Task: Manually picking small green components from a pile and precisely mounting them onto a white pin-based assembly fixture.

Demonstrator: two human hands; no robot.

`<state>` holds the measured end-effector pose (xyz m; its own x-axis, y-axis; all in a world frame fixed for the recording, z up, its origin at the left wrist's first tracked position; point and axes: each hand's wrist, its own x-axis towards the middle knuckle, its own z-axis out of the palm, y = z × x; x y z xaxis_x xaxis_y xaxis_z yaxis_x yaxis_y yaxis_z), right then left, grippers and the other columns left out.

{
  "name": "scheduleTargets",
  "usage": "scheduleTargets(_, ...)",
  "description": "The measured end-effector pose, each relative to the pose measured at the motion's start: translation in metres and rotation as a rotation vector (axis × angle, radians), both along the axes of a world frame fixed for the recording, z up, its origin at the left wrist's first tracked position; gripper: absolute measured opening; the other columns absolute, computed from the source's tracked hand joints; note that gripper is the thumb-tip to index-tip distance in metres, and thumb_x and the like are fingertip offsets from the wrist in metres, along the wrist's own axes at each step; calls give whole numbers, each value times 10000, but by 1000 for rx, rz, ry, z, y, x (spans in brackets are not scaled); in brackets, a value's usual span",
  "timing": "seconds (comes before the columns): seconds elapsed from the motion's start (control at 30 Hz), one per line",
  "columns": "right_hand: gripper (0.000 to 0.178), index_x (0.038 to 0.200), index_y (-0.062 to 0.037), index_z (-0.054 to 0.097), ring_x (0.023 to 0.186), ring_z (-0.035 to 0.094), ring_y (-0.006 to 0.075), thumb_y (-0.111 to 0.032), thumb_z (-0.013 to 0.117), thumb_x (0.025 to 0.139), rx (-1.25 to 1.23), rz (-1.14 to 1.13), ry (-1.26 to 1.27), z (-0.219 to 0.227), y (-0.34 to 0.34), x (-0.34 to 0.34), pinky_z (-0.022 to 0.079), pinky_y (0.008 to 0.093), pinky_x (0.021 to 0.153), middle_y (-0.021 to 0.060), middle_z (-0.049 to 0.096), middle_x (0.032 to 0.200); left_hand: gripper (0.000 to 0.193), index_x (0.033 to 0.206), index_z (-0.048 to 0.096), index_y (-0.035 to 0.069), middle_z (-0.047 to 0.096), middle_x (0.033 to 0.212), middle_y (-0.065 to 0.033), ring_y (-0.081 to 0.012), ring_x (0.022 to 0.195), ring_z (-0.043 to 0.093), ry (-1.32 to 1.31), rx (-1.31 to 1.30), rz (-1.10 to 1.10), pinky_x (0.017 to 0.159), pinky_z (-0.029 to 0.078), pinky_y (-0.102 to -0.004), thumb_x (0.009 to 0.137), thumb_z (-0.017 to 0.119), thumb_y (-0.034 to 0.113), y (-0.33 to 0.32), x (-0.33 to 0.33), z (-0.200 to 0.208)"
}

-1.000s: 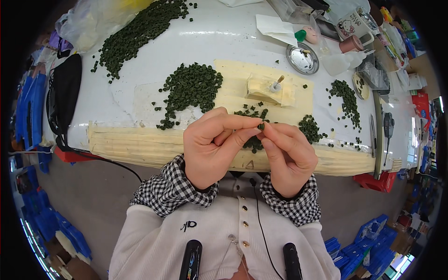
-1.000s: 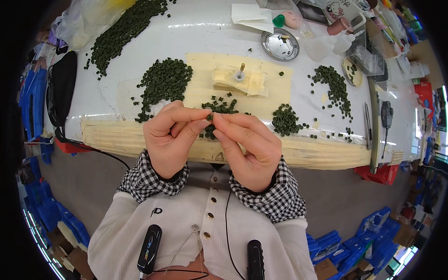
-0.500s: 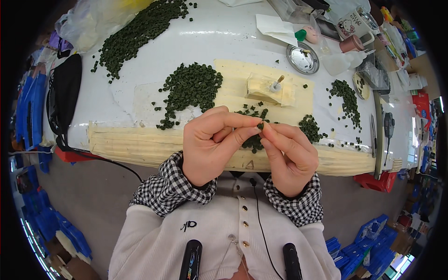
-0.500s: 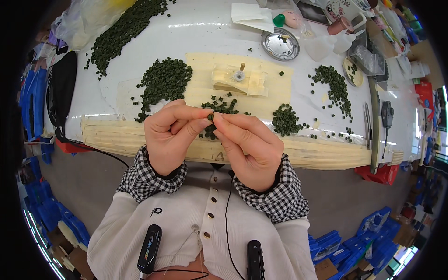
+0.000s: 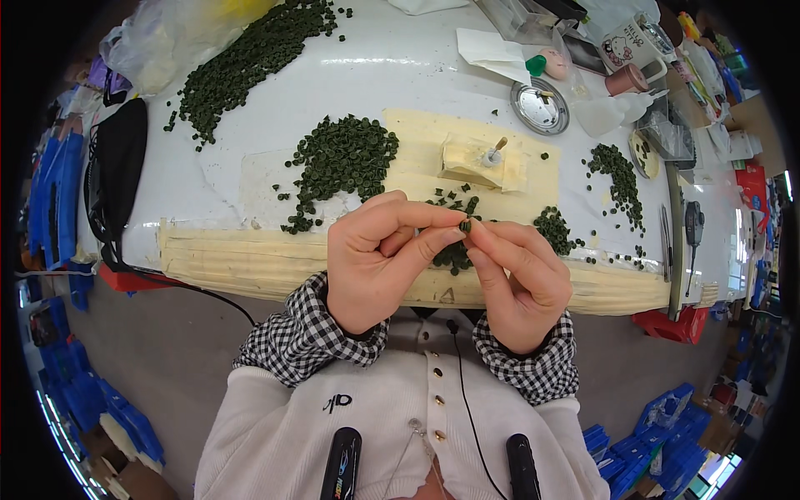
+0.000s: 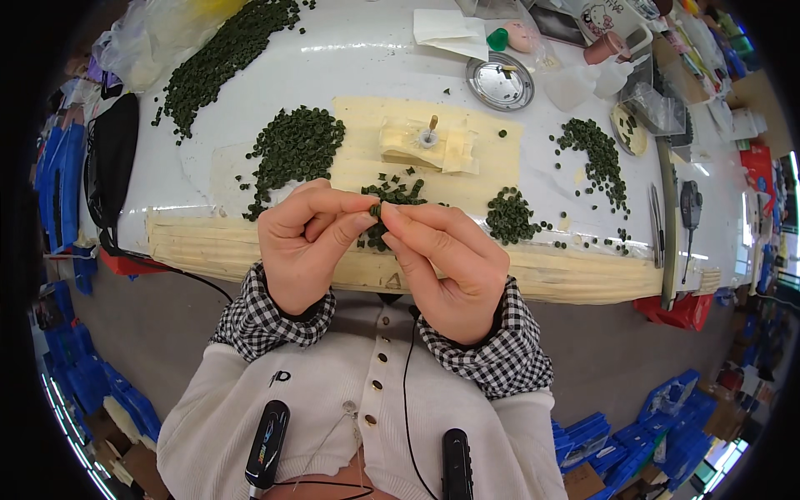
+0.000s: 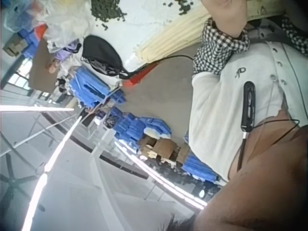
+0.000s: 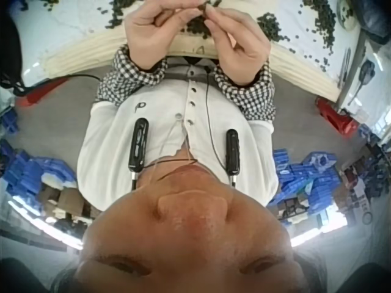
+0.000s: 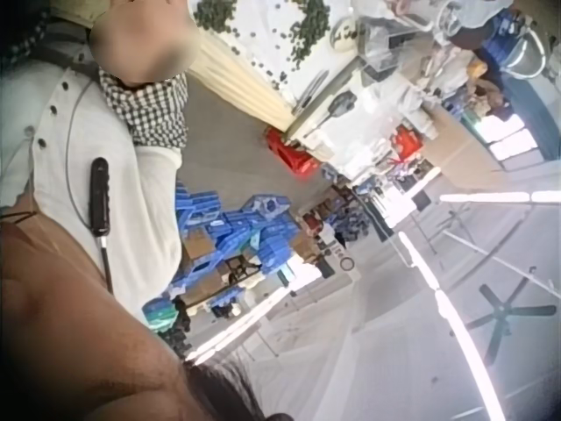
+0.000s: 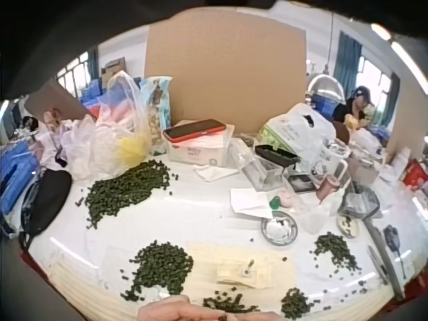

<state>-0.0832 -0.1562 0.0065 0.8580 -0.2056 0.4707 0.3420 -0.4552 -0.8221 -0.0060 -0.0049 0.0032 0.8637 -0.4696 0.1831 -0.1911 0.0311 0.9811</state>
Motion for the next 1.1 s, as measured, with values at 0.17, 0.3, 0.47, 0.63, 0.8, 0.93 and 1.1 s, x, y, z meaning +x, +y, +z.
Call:
scheduleTargets(0.17,283,1043,9,670,791,641,189,82,672,770,-15,-3,4,2,1,1,508,249,670,136,656,949,185,963,703,21,352,588,48,-39,537,319,-8,-14,-7,512,285,-194,781,700,-11,1,1,-1)
scheduleTargets(0.3,261,1026,21,668,769,631,177,73,672,770,9,-60,26,4,-5,3,503,247,673,129,646,925,175,958,686,-5,342,633,59,-27,571,338,-5,11,-17,538,300,-178,790,675,-54,3,3,2)
scheduleTargets(0.47,157,943,7,666,646,554,138,9,678,787,-223,-278,28,24,-32,28,444,243,583,88,600,812,182,959,681,-12,321,633,61,-27,569,316,9,-17,19,546,292,-175,785,673,-65,2,7,2)
scheduleTargets(0.63,130,902,-17,666,628,549,194,-66,694,785,-414,-253,60,21,-41,56,446,278,563,84,589,758,168,950,706,24,318,582,53,-47,544,297,9,-33,58,517,264,-205,784,706,3,1,10,-5)
scheduleTargets(0.8,102,876,-19,667,630,552,183,-48,695,782,-394,-244,26,18,-41,59,451,276,567,80,602,763,167,946,709,29,315,577,54,-50,544,297,-4,-19,59,517,263,-206,781,706,-1,2,10,-6)
scheduleTargets(0.93,80,870,16,658,679,556,139,-26,679,805,-324,-299,-186,45,-34,40,451,253,615,86,620,797,180,950,697,13,315,604,56,-45,567,307,-39,3,54,541,277,-196,777,695,-37,4,10,-5)
scheduleTargets(1.1,93,939,47,585,742,607,156,-30,588,888,-13,57,-60,36,-26,37,492,251,685,107,614,843,186,949,696,15,303,608,55,-50,578,309,-64,51,55,545,274,-203,773,696,-44,3,8,0)
